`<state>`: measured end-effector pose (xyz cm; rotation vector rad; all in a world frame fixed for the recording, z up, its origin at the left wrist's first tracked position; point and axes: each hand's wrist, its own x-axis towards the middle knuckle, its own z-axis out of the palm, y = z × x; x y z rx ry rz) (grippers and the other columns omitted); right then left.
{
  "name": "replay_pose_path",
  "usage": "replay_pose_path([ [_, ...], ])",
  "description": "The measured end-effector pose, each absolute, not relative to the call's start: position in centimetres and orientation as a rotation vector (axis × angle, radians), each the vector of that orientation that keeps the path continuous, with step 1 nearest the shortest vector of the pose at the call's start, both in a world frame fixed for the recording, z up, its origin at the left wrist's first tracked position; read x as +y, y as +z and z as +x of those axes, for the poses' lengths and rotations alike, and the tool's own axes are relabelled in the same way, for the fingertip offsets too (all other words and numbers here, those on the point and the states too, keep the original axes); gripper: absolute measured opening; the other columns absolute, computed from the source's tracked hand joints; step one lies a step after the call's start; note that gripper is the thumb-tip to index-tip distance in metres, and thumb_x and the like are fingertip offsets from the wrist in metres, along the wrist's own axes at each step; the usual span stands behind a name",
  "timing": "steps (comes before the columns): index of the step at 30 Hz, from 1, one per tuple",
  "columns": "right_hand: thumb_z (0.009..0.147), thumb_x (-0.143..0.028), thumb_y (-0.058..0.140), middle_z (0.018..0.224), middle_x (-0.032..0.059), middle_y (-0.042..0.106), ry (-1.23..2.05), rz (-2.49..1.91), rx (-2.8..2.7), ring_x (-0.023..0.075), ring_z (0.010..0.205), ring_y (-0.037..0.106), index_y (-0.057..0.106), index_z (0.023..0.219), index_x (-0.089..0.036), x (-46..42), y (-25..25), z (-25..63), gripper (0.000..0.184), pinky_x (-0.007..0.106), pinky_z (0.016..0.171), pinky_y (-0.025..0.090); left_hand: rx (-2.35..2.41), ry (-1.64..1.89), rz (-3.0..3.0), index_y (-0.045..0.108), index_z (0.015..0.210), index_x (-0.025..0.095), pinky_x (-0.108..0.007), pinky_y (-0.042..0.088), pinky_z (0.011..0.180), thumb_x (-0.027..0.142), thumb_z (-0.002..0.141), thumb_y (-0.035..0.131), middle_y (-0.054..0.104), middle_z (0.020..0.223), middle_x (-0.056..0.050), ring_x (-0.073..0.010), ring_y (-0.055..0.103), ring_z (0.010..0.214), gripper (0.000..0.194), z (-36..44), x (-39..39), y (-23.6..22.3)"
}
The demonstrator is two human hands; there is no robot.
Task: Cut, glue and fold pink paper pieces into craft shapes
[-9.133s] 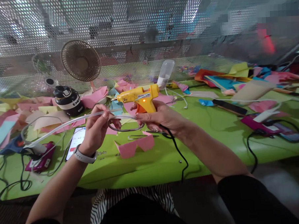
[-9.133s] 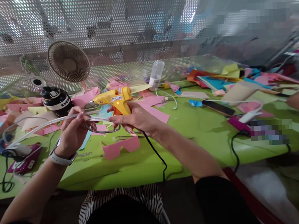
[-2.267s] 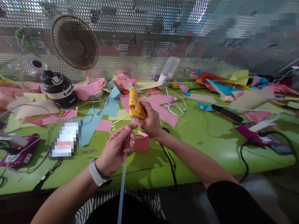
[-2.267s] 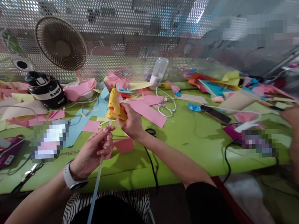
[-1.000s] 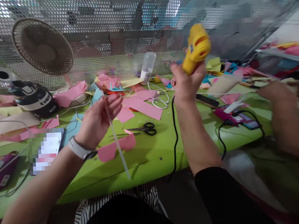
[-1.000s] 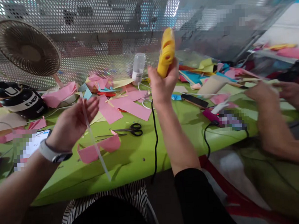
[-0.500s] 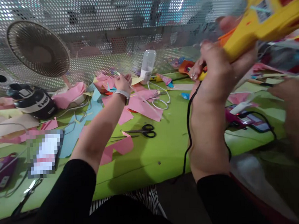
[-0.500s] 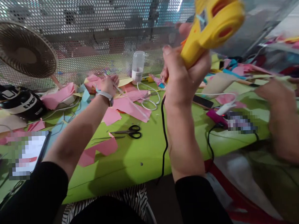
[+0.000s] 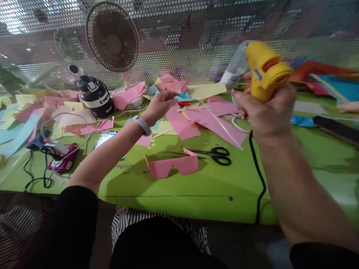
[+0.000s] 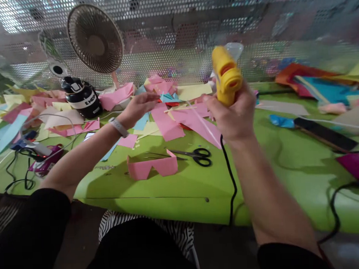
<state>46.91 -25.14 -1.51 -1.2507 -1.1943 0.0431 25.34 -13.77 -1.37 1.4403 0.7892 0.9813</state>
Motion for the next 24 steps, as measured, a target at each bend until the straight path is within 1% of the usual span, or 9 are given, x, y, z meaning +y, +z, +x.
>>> replay_pose_path([
  [1,0.074,-0.044,0.079,0.066,-0.0033,0.06,0.149,-1.238,-1.209,0.0059,0.044,0.051,0.07,0.105,-0.018,-25.3,-1.7,46.2,0.041,0.022,0.044,0.035,0.819,0.979,1.497,0.071,0.088,0.009,-0.029,0.047,0.086,0.001,0.077,0.066,0.068,0.084,-0.005,-0.0144,0.061,0.083,0.015,22.8,-14.1,-1.2],
  [4,0.07,-0.035,0.083,0.063,-0.0044,0.056,0.372,-1.245,-1.224,0.0055,0.044,0.044,0.068,0.099,-0.017,-26.0,-2.0,44.0,0.037,0.022,0.042,0.034,0.988,0.838,1.973,0.071,0.101,0.011,-0.031,0.049,0.085,0.015,0.082,0.064,0.071,0.097,-0.008,-0.0164,0.063,0.089,0.021,15.8,-15.2,-1.3],
  [5,0.07,-0.031,0.083,0.062,-0.0046,0.055,0.437,-1.26,-1.251,0.006,0.044,0.042,0.068,0.099,-0.017,-26.2,-2.2,43.2,0.035,0.022,0.041,0.034,1.037,0.763,2.08,0.07,0.105,0.012,-0.033,0.05,0.086,0.02,0.082,0.065,0.071,0.104,-0.009,-0.0182,0.064,0.094,0.024,13.9,-15.6,-1.4],
  [9,0.073,-0.022,0.079,0.057,-0.0062,0.05,0.658,-1.275,-1.383,0.0072,0.044,0.04,0.066,0.097,-0.016,-26.8,-2.8,40.8,0.028,0.024,0.04,0.031,1.196,0.428,2.345,0.069,0.112,0.015,-0.038,0.052,0.088,0.03,0.085,0.061,0.071,0.114,-0.012,-0.0228,0.065,0.101,0.032,8.9,-16.9,-2.2],
  [14,0.068,-0.031,0.083,0.061,-0.0071,0.048,0.757,-1.273,-1.433,0.0069,0.045,0.04,0.062,0.089,-0.02,-26.9,-3.6,39.1,0.031,0.023,0.039,0.031,1.202,0.348,2.434,0.068,0.114,0.014,-0.037,0.052,0.087,0.032,0.09,0.058,0.071,0.111,-0.013,-0.0223,0.066,0.098,0.031,8.0,-18.4,-2.6],
  [16,0.069,-0.034,0.082,0.06,-0.007,0.047,0.807,-1.293,-1.445,0.0071,0.045,0.04,0.059,0.084,-0.02,-27.0,-4.0,38.8,0.031,0.023,0.039,0.031,1.11,0.325,2.417,0.069,0.113,0.015,-0.035,0.052,0.086,0.035,0.091,0.058,0.071,0.108,-0.011,-0.021,0.067,0.096,0.031,8.4,-19.2,-2.4],
  [18,0.071,-0.033,0.081,0.06,-0.007,0.046,0.851,-1.301,-1.458,0.0068,0.046,0.039,0.06,0.086,-0.019,-27.1,-4.4,38.8,0.03,0.023,0.041,0.032,0.934,0.299,2.411,0.068,0.116,0.016,-0.034,0.051,0.087,0.041,0.091,0.06,0.07,0.112,-0.01,-0.0207,0.066,0.099,0.036,9.0,-20.2,-2.4],
  [22,0.073,-0.032,0.079,0.068,-0.0046,0.05,0.873,-1.278,-1.497,0.0082,0.055,0.044,0.065,0.095,-0.017,-27.4,-5.2,38.9,0.031,0.024,0.047,0.037,0.71,0.291,2.435,0.066,0.123,0.018,-0.034,0.05,0.091,0.056,0.078,0.076,0.064,0.122,-0.011,-0.0232,0.065,0.104,0.059,10.3,-22.8,-3.3],
  [24,0.073,-0.032,0.08,0.07,-0.004,0.051,0.916,-1.252,-1.496,0.0085,0.056,0.046,0.065,0.095,-0.017,-27.5,-5.3,38.9,0.031,0.024,0.047,0.04,0.703,0.263,2.447,0.067,0.119,0.017,-0.034,0.051,0.087,0.053,0.077,0.078,0.063,0.121,-0.012,-0.023,0.066,0.1,0.056,10.9,-23.8,-4.1],
])
